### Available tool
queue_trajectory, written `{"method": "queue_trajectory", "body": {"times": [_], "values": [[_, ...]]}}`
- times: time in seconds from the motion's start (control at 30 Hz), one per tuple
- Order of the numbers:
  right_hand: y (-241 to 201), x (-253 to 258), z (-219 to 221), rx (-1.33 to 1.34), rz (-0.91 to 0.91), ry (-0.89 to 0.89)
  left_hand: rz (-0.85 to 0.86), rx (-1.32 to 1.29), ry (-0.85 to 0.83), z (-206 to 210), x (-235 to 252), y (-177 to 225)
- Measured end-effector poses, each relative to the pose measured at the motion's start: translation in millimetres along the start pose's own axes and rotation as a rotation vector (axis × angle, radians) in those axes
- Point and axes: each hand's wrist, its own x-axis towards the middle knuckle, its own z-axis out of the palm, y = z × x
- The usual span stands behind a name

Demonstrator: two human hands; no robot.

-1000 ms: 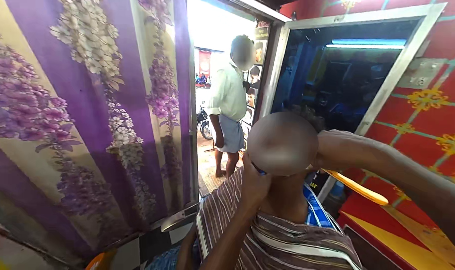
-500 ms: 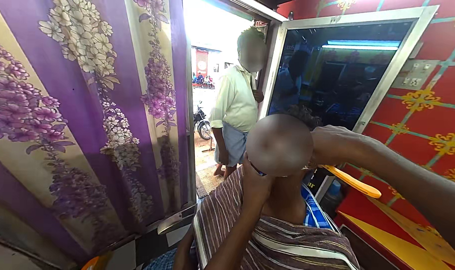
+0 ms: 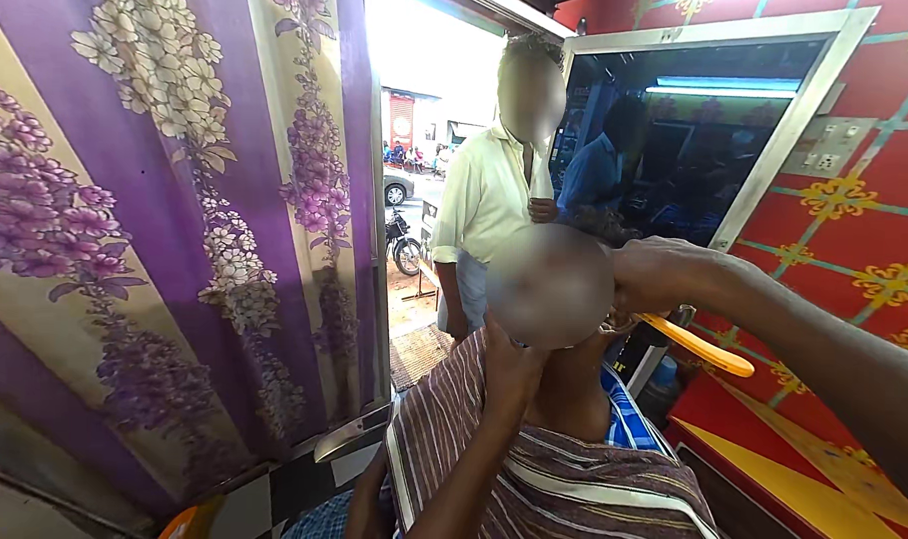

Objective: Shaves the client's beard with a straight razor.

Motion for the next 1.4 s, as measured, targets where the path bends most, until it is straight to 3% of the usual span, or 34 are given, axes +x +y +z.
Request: {"method": "queue_trajectory", "body": {"times": [0.2,0.4,1.1,1.17,1.23,1.33,1.4], "values": [[16,-1,20,0.098,-0.095,0.158,0.022,0.049,-0.008,-2,0,-1],[9,1,58,0.143,-0.136,0.074,0.032,0.032,-0.026,-1,2,-5],[46,22,48,0.284,-0.162,0.062,0.038,-0.07,-0.054,-2,3,2],[53,20,52,0.414,-0.204,0.077,0.054,-0.022,-0.054,-5,4,1],[57,11,64,0.707,-0.325,0.16,0.113,0.096,-0.019,-13,2,1],[34,-13,96,1.364,-0.435,0.346,0.389,0.204,0.117,-31,3,8],[1,-22,124,1.73,-0.44,0.401,0.617,0.236,0.121,-41,11,15]]}}
